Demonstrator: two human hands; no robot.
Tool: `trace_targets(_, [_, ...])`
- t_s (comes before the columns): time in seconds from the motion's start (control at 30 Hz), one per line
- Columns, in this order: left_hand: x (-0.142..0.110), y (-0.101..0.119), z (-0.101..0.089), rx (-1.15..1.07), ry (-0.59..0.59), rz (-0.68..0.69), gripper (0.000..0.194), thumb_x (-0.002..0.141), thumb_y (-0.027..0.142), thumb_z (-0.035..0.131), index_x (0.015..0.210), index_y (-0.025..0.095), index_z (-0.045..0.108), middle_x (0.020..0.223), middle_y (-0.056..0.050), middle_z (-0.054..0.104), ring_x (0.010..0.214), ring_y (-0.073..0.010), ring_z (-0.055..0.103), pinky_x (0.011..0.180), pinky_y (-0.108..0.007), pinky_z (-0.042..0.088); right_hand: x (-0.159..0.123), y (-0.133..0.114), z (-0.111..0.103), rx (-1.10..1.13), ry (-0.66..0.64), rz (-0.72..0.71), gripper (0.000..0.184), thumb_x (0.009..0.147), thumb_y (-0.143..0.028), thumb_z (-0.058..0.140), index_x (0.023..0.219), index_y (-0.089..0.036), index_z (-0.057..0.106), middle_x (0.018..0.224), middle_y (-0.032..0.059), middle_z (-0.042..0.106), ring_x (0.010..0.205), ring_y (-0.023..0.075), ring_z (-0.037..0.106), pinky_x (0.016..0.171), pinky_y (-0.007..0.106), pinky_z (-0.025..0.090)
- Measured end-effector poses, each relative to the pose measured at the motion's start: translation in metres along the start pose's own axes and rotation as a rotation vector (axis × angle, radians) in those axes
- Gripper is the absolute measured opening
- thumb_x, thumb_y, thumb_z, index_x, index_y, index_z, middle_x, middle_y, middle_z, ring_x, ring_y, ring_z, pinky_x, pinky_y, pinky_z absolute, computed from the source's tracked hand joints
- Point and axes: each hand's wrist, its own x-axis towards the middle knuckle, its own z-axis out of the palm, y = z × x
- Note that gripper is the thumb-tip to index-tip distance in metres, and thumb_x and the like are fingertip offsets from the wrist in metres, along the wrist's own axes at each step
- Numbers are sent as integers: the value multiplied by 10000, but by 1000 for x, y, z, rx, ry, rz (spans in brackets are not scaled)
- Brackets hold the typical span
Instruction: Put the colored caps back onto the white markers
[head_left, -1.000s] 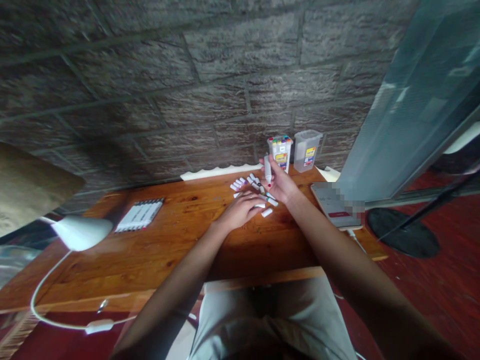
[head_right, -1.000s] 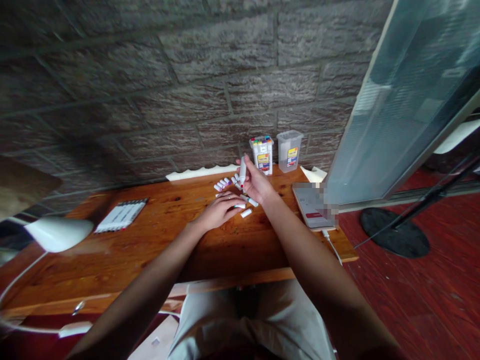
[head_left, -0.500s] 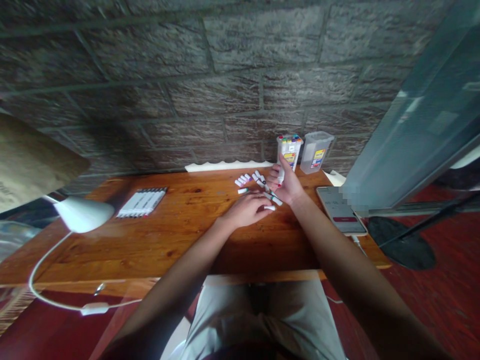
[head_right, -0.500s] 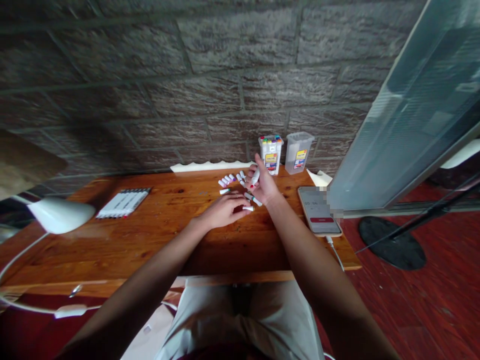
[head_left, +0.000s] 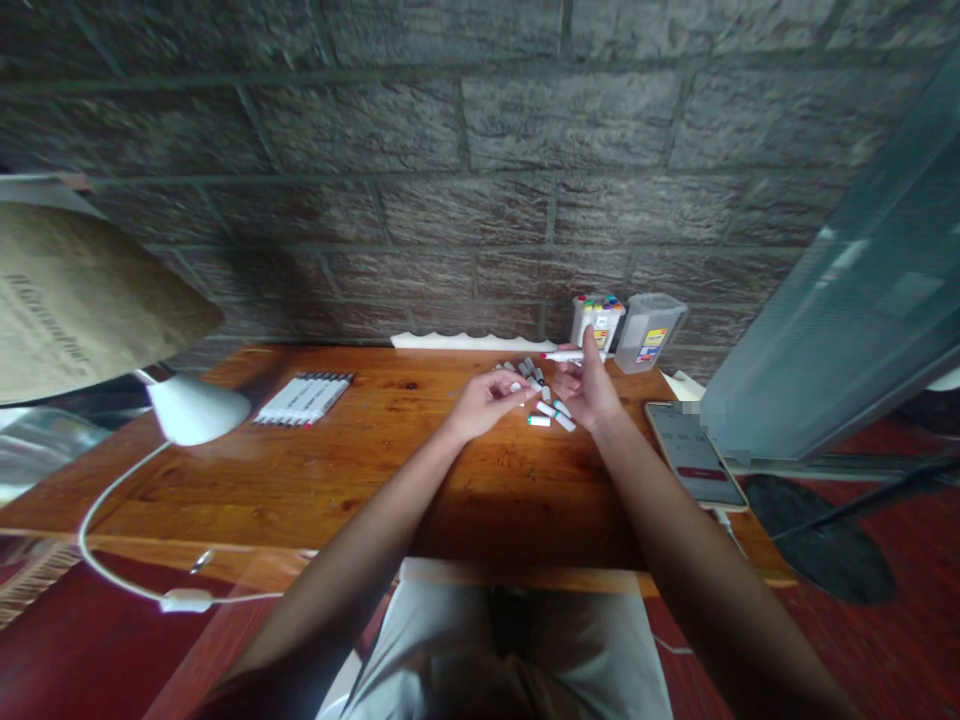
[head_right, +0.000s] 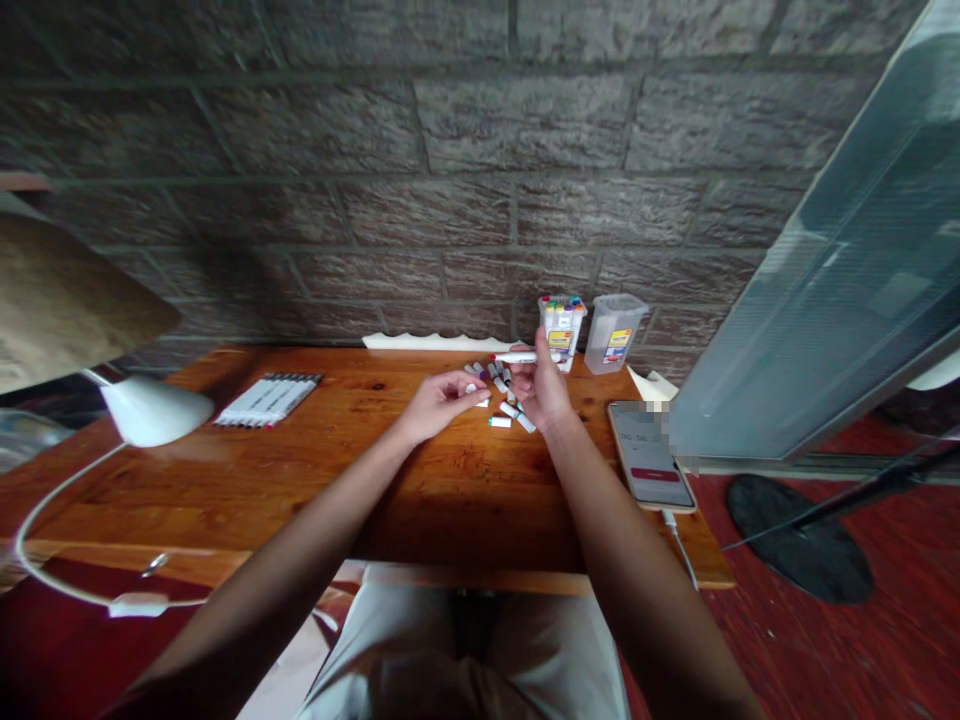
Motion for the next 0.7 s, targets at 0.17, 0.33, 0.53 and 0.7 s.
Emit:
trace_targets(0.17, [-2, 5, 5, -151, -54, -48, 349, 643, 409, 826, 734, 115, 662, 748, -20, 662, 671, -104, 576, 670, -242, 457, 2, 5, -2, -61, -55, -55, 408, 618, -486, 839, 810, -201, 618, 596, -68, 602, 387, 16, 337, 341, 159, 257])
trace_targets(0.33, [-1, 3, 3, -304, -48, -145, 397, 654, 424, 813, 865, 129, 654, 838, -47, 706, 746, -160, 663, 671, -284, 525, 0, 10, -1, -146, -77, -167, 353, 569, -318, 869, 774, -215, 601, 572, -99, 533, 403, 14, 332, 357, 148, 240])
trace_targets(0.53, [1, -3, -1, -222, 71, -119, 400, 615, 386, 843, 880, 119, 705, 834, -49, 734, 750, -155, 663, 753, -295, 527, 0, 16, -1, -359, -136, -323, 285, 694, -433, 784, 789, -198, 655, 550, -74, 498, 404, 30, 323, 358, 184, 214])
trace_targets(0.7, [1, -5, -2, -166, 104, -91, 372, 635, 400, 828, 860, 117, 740, 855, -56, 739, 776, -157, 656, 816, -304, 512, 0, 20, -3, -538, -213, -424, 265, 726, -410, 761, 898, -220, 693, 513, -79, 465, 413, 54, 340, 370, 194, 243])
